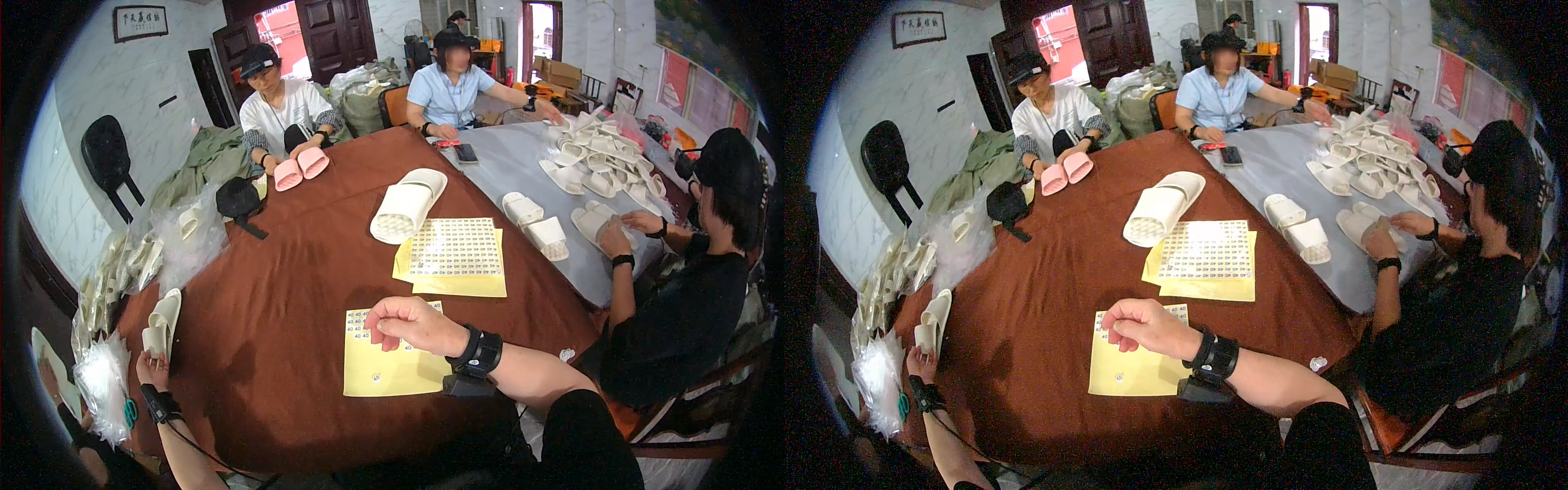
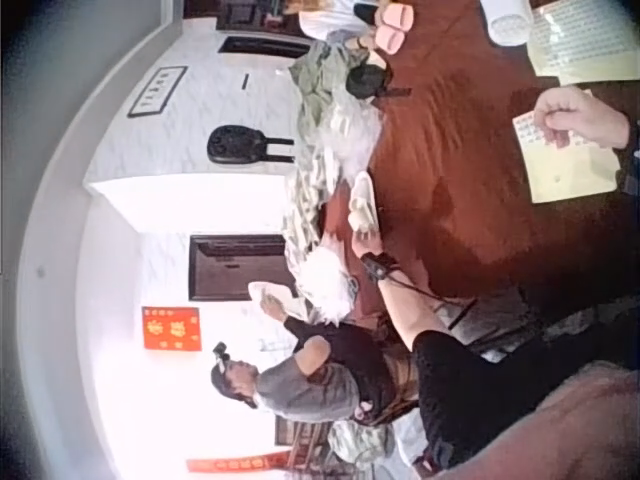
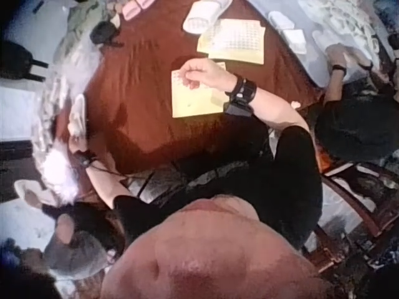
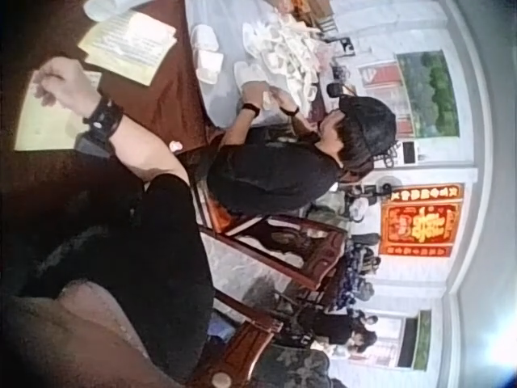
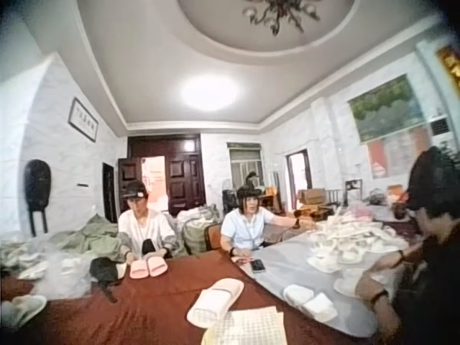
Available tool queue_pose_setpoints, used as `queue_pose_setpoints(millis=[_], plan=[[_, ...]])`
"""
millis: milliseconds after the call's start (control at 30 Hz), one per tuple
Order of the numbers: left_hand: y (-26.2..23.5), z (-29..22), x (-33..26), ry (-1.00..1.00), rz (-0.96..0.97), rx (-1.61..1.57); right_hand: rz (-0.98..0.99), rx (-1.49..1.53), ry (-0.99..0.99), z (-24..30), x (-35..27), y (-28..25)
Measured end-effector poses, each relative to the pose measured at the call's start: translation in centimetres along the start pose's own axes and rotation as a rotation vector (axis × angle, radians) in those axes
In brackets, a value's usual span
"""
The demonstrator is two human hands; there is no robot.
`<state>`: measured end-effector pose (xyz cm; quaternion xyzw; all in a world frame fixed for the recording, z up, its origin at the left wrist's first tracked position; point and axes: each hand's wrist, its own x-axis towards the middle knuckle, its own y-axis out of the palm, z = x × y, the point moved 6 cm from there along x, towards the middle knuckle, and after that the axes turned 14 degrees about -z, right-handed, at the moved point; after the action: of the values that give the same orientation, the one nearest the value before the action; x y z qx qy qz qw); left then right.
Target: Applying size stickers to pairs of white slippers.
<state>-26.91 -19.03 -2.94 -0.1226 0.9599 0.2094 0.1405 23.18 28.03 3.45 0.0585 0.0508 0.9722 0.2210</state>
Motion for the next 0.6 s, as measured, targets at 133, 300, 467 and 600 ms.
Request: queue_pose_setpoints(millis=[133,300,467,600], plan=[[0.7,0.2,-3.2,-0.116,0.082,-0.046,-0.003,0.005,0.008,0.3,-0.2,0.1],[1.8,1.4,-11.5,-0.09,0.044,-0.052,-0.034,0.015,0.013,0.6,-0.3,-0.2],[5.4,2.9,-23.4,-0.111,0.393,0.042,-0.119,0.019,-0.039,0.7,0.0,-0.7],[7.5,5.2,-31.2,-0.158,0.5,0.001,-0.187,0.051,-0.036,0.5,0.2,-1.0]])
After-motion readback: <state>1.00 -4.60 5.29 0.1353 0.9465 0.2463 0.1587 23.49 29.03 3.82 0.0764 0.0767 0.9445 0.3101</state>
